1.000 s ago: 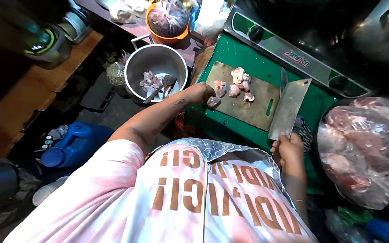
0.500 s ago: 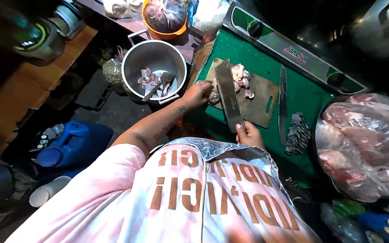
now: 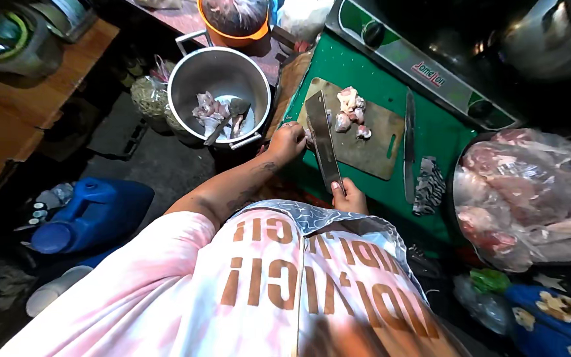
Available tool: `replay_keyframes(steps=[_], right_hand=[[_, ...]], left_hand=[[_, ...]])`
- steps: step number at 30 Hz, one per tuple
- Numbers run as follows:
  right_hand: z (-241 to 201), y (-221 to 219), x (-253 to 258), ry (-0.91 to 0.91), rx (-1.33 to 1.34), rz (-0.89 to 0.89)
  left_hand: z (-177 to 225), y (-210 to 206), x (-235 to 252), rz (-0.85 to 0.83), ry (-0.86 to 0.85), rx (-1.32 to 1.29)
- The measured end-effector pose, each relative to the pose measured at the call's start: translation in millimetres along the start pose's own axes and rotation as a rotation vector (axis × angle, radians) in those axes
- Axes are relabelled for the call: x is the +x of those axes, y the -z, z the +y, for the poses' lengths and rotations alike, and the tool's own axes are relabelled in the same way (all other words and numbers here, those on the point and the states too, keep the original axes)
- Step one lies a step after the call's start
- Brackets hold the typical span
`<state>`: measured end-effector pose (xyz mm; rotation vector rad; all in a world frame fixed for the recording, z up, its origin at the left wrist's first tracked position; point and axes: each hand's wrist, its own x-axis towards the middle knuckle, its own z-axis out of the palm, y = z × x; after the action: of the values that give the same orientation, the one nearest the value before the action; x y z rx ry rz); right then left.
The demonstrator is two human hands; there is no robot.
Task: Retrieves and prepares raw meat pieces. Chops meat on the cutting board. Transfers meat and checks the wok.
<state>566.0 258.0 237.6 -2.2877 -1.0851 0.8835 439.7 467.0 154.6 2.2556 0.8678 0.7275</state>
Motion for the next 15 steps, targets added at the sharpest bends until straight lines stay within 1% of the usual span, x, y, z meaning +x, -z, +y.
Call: replay_keyframes(steps=[3,8,11,15], right_hand=[[2,-3,-6,-0.003,-0.025,0.011],[1,-10,-16,-0.045,-0.003,0.026],[-3,-14,-18,-0.064,-0.021,0.038],[-14,-21,-18,-0.114,-0.087,0.067]], left_hand=[[-1,3,2,-0.004,-0.041,-0.065],[-9,6,9,-0.074,-0.110,-0.087],[-7,6,14,-0.095,-0.073,-0.059],[1,2,10,-0.029,-0.016,-0.049]])
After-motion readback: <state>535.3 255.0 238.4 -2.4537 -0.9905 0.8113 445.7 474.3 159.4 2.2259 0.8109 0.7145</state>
